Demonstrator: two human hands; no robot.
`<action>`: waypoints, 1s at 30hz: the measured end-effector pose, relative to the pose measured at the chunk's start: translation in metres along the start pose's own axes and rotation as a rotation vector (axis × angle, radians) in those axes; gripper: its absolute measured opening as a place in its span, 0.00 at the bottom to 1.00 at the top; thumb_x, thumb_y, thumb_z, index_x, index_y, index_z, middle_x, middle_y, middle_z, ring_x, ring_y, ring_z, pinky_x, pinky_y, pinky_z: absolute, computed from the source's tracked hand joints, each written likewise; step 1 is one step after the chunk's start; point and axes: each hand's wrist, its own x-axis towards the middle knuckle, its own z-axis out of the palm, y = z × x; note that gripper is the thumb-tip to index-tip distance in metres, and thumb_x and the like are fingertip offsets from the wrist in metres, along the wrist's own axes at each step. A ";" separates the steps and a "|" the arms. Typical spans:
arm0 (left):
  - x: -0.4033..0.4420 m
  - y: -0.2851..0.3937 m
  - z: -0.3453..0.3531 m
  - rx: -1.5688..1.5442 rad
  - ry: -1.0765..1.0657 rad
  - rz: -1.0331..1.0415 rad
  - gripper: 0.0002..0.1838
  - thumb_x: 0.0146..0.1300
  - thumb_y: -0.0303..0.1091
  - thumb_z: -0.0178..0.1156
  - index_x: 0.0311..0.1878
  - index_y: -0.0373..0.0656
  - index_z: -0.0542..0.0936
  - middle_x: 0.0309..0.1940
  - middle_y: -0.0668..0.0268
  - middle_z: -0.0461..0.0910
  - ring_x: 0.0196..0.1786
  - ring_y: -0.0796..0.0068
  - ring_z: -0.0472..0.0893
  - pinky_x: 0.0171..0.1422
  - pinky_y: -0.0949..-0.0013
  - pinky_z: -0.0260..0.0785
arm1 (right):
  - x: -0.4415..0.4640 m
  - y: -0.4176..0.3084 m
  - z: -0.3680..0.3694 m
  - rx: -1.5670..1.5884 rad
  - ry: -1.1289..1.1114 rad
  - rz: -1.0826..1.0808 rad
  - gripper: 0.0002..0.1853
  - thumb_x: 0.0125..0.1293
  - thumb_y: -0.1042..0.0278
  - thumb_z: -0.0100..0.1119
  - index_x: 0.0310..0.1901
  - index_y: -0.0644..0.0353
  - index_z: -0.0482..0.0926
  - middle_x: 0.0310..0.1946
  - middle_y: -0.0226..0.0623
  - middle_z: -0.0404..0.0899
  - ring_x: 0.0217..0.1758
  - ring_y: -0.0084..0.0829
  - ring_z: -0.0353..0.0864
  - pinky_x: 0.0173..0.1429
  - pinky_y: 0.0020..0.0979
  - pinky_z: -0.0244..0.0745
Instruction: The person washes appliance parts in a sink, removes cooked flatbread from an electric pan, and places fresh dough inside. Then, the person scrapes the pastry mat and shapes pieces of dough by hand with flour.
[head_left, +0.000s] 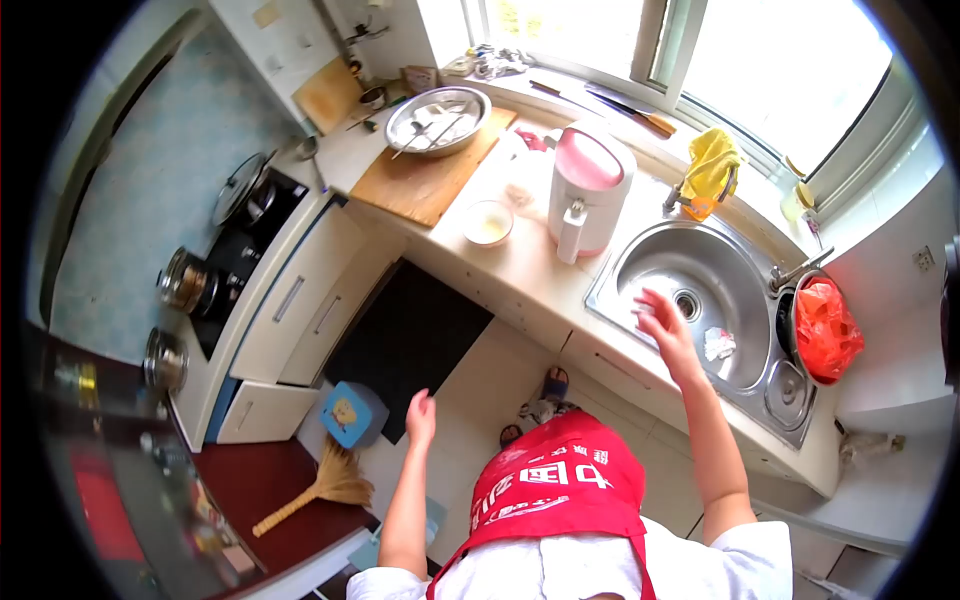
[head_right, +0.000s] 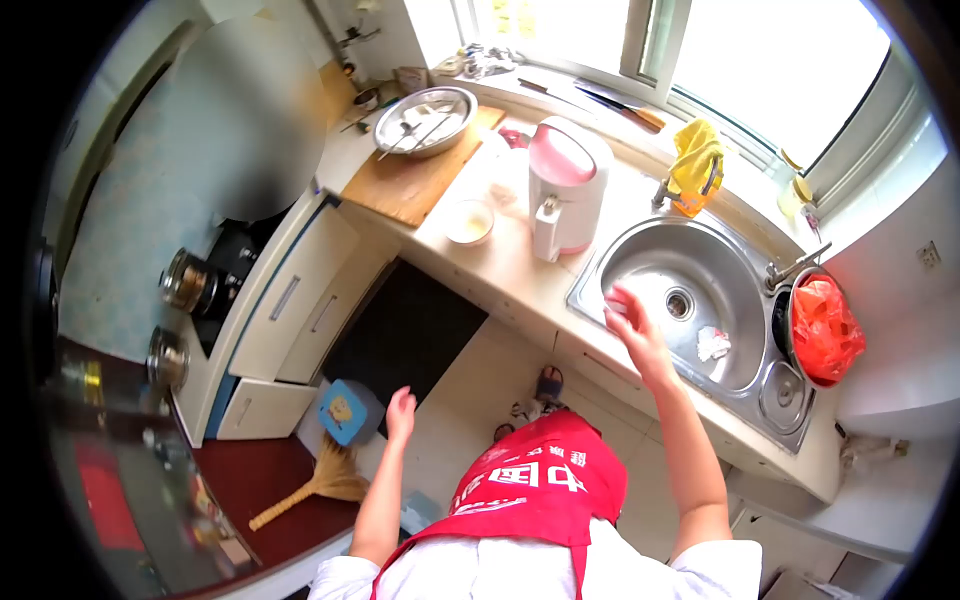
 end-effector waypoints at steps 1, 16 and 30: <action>0.035 0.028 0.031 -0.152 -0.096 0.047 0.20 0.65 0.38 0.57 0.57 0.41 0.74 0.47 0.60 0.80 0.50 0.72 0.78 0.56 0.71 0.70 | 0.029 -0.008 -0.001 -0.062 0.030 -0.135 0.26 0.67 0.68 0.55 0.66 0.59 0.61 0.59 0.37 0.69 0.59 0.27 0.70 0.60 0.28 0.68; 0.120 0.319 0.248 0.078 -0.293 0.576 0.30 0.59 0.45 0.63 0.57 0.38 0.63 0.35 0.50 0.78 0.40 0.43 0.78 0.43 0.48 0.69 | 0.284 -0.077 0.015 -0.711 0.207 -0.241 0.27 0.52 0.50 0.68 0.50 0.59 0.78 0.34 0.47 0.82 0.37 0.39 0.83 0.44 0.35 0.76; 0.151 0.306 0.222 0.150 -0.589 0.774 0.35 0.62 0.47 0.61 0.58 0.25 0.63 0.47 0.39 0.73 0.49 0.42 0.75 0.50 0.52 0.68 | 0.113 -0.235 0.030 -0.552 0.738 -0.566 0.20 0.52 0.69 0.71 0.47 0.67 0.79 0.37 0.34 0.82 0.39 0.20 0.81 0.45 0.22 0.76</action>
